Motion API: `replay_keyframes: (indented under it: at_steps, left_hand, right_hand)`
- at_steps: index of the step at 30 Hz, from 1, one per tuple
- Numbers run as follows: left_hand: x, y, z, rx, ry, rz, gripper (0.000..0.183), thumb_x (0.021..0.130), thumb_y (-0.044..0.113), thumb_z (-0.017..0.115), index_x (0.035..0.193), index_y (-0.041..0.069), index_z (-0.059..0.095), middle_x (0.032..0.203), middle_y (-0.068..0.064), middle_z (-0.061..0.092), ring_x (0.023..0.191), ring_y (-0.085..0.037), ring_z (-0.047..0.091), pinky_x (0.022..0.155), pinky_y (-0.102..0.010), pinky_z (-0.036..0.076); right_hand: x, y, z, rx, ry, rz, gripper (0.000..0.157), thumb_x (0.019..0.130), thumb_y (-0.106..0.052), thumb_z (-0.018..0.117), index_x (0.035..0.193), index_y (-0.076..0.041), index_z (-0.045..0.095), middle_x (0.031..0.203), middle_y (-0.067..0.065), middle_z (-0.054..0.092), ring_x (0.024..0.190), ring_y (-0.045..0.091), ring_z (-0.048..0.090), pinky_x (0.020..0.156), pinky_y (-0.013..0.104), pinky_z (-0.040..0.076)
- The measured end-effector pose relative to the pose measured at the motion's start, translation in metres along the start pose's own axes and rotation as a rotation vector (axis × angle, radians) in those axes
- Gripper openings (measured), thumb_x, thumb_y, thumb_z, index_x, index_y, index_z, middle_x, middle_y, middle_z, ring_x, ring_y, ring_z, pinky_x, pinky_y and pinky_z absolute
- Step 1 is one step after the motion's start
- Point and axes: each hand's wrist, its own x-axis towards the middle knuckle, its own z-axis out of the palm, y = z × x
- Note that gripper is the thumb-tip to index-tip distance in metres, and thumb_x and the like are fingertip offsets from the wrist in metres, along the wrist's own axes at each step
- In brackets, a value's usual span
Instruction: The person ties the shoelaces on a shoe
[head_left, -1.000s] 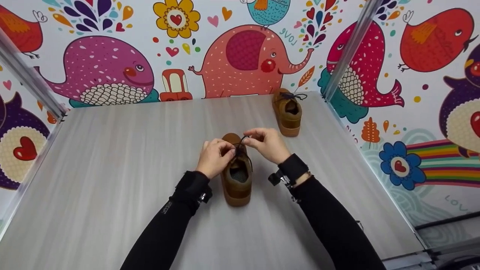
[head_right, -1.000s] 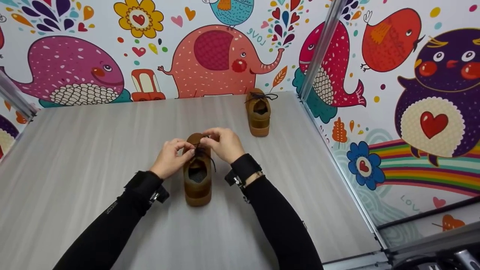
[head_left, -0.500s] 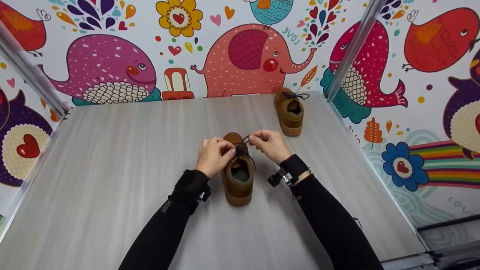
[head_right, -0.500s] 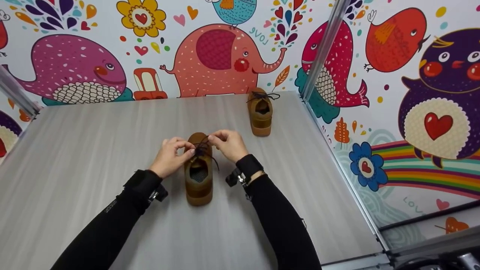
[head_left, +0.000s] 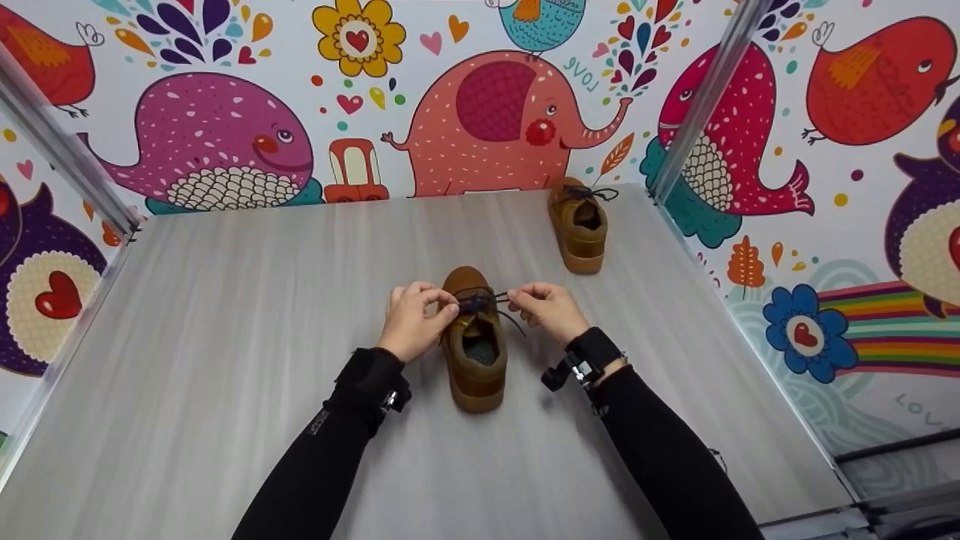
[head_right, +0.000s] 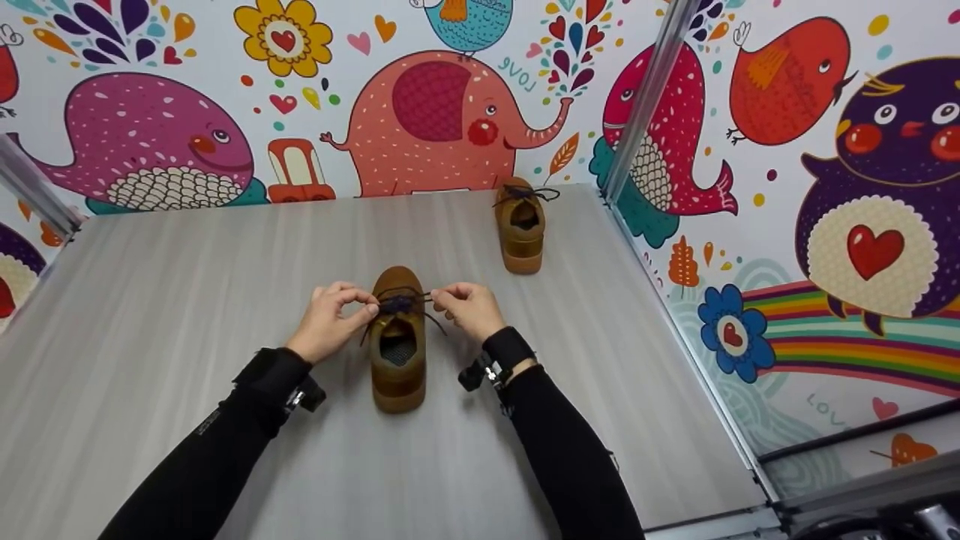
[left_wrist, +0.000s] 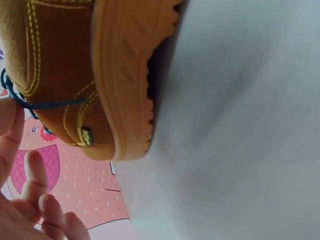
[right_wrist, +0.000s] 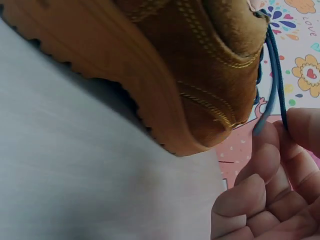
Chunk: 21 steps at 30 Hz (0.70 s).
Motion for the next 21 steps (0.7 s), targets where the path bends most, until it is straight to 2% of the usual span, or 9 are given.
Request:
replay_keyframes:
  at_steps: [7,14,21]
  left_hand:
    - [-0.004,-0.012,0.001,-0.021,0.023,-0.034,0.013,0.1,0.023,0.074,0.103,0.012,0.081,0.13,-0.017,0.068,0.127,-0.041,0.048,0.109,-0.056,0.033]
    - [-0.006,-0.024,0.003,-0.079,0.031,-0.078,0.016,0.1,0.022,0.069,0.103,0.01,0.08,0.129,-0.016,0.068,0.127,-0.039,0.047,0.11,-0.054,0.035]
    - [-0.007,-0.031,0.005,-0.144,0.088,-0.106,0.013,0.096,0.018,0.069,0.094,0.007,0.077,0.127,-0.018,0.067,0.129,-0.041,0.047,0.112,-0.055,0.036]
  right_hand:
    - [-0.005,0.016,0.0,0.034,0.006,0.051,0.022,0.102,-0.021,0.074,0.099,0.001,0.076,0.079,-0.006,0.072,0.067,0.009,0.056,0.061,0.023,0.045]
    - [-0.011,0.03,-0.001,0.119,0.017,0.112,0.016,0.101,-0.018,0.074,0.088,-0.009,0.075,0.077,-0.005,0.071,0.064,0.009,0.054,0.058,0.021,0.043]
    - [-0.015,0.033,-0.005,0.099,0.067,0.094,0.024,0.101,-0.018,0.073,0.077,-0.012,0.07,0.069,-0.005,0.065,0.061,0.009,0.052,0.054,0.02,0.039]
